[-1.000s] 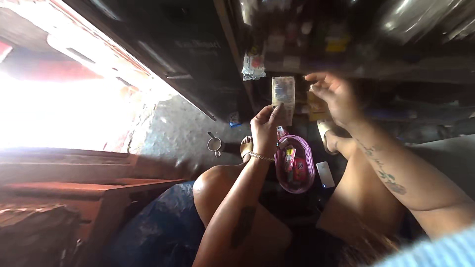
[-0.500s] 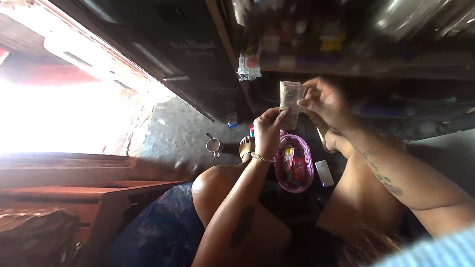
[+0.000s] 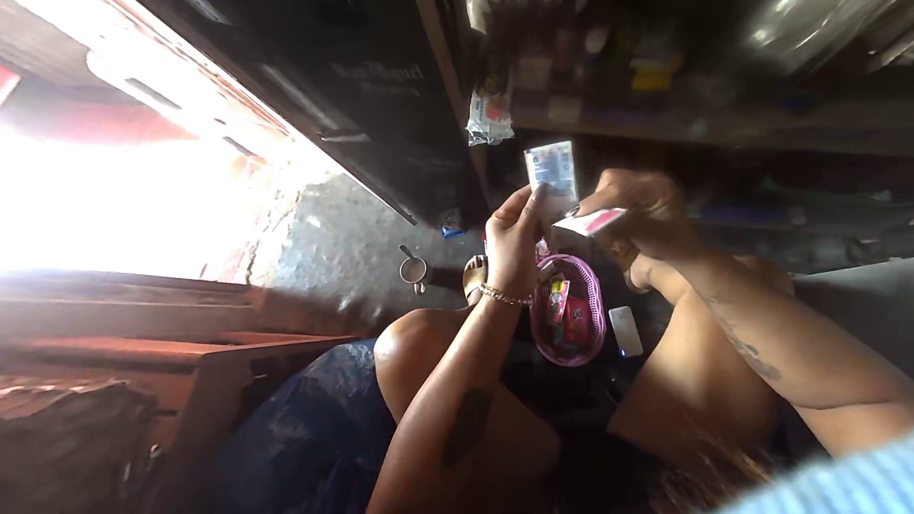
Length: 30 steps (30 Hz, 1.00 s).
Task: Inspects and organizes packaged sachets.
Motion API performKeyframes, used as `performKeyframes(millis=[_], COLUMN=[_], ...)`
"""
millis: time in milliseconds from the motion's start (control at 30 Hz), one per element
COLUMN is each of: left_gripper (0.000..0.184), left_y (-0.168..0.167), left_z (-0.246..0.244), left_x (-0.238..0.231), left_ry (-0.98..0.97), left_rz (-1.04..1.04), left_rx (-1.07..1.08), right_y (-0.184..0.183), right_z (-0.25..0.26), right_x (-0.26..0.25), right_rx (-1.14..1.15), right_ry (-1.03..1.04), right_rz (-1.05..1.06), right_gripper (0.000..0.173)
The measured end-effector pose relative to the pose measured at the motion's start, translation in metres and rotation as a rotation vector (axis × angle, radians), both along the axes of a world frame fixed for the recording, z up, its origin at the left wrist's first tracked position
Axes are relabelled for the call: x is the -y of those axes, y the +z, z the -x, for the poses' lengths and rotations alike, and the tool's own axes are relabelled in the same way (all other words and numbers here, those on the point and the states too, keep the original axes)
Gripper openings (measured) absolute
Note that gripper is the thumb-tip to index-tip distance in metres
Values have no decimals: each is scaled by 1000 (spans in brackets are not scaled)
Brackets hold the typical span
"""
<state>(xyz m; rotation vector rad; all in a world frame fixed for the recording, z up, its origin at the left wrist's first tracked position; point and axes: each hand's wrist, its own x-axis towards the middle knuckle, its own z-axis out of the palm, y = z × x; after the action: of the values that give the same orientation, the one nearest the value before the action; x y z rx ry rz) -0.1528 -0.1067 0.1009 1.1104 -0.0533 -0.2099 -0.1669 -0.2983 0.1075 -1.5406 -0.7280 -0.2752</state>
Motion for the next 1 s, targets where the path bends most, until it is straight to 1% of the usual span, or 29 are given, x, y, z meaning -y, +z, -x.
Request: performKeyframes(millis=[133, 233, 367, 567, 767, 867, 1000], left_gripper=[22, 22, 24, 22, 20, 22, 20], left_y=[7, 14, 24, 28, 28, 27, 28], left_z=[-7, -14, -21, -20, -21, -21, -18], left_x=[-9, -19, -31, -33, -33, -33, -30], left_ry=[134, 229, 343, 371, 389, 387, 367], left_rz=[38, 74, 162, 202, 205, 204, 207], left_rx=[-22, -33, -64, -113, -121, -120, -126], right_y=[5, 4, 1, 2, 2, 4, 10], right_z=[-1, -2, -2, -2, -2, -2, -6], right_x=[10, 12, 11, 10, 11, 14, 22], right_rx=[70, 116, 77, 42, 85, 65, 48], right_ry=[46, 91, 106, 85, 70, 3, -268], right_rz=[137, 241, 352, 367, 361, 374, 506], right_gripper=[18, 24, 17, 17, 18, 22, 22])
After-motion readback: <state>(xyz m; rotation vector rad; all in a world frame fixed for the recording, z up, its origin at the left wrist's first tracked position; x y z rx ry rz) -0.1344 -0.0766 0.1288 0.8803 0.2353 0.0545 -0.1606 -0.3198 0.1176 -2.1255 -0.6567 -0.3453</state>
